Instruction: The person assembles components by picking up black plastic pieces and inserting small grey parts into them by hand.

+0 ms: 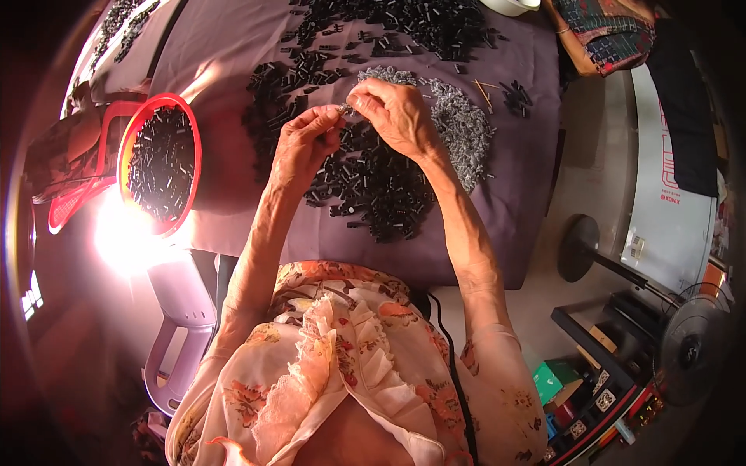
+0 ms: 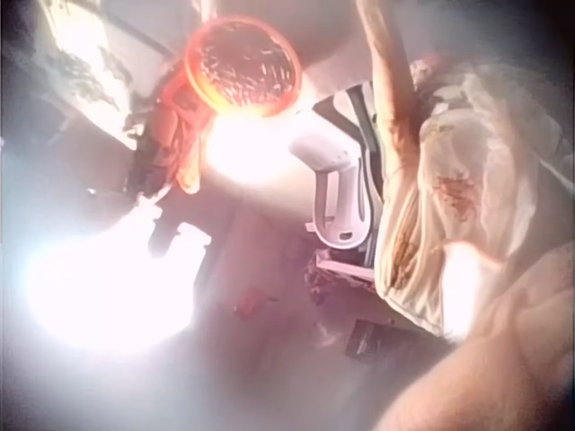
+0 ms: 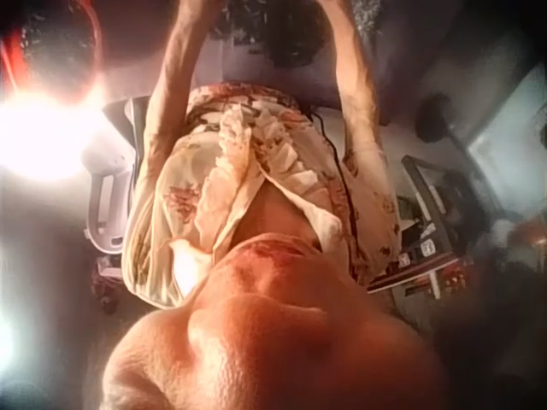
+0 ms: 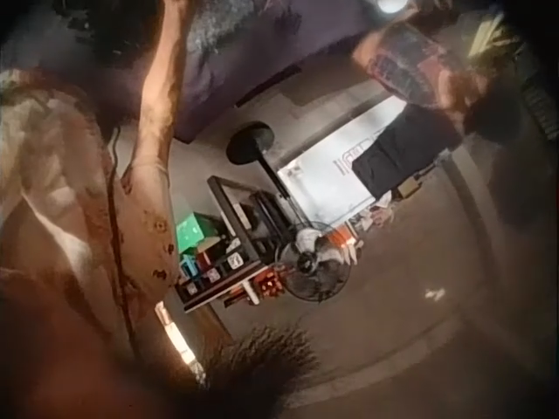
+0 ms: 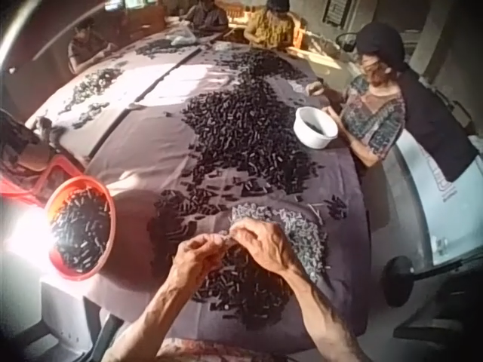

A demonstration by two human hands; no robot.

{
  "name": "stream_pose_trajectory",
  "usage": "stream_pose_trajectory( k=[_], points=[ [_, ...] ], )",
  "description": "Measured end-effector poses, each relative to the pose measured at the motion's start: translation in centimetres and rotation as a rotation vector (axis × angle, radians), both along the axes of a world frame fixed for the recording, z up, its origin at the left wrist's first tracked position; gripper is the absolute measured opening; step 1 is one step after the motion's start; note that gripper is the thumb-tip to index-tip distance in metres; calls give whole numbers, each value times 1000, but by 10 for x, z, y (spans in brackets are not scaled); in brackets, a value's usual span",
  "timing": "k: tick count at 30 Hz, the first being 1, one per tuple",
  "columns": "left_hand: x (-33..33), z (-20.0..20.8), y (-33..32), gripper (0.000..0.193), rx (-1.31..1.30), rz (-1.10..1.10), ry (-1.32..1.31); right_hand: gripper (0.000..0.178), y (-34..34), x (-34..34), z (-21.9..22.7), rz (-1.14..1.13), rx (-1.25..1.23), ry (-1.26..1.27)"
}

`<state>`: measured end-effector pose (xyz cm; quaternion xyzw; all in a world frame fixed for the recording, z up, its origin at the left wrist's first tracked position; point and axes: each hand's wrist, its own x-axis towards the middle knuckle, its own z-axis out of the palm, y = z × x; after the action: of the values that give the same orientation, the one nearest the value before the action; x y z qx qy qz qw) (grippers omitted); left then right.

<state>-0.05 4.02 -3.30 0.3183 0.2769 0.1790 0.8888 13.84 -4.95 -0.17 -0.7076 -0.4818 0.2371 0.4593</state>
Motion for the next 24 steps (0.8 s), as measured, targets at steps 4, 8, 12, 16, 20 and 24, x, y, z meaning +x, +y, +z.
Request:
stream_pose_trajectory(
  k=[4, 8, 12, 16, 20, 24],
  points=[
    [2, 0, -1, 11, 181, 23, 54, 21, 2, -2, -6, 29, 1, -166],
    [5, 5, -3, 11, 280, -9, 123, 14, 1, -2, -10, 16, 66, -235],
    [4, 1, 1, 12, 208, 58, 125, 7, 3, -2, -13, 33, 65, -264],
    [9, 3, 3, 13, 53, 82, 82, 12, 5, 6, -30, 16, 133, -435],
    [3, 10, 6, 10, 3, 43, 66, 10, 8, -2, -4, 85, 208, -291],
    [4, 12, 7, 10, -2, 4, 40, 7, 11, -5, -7, 47, 255, -264]
  ],
)
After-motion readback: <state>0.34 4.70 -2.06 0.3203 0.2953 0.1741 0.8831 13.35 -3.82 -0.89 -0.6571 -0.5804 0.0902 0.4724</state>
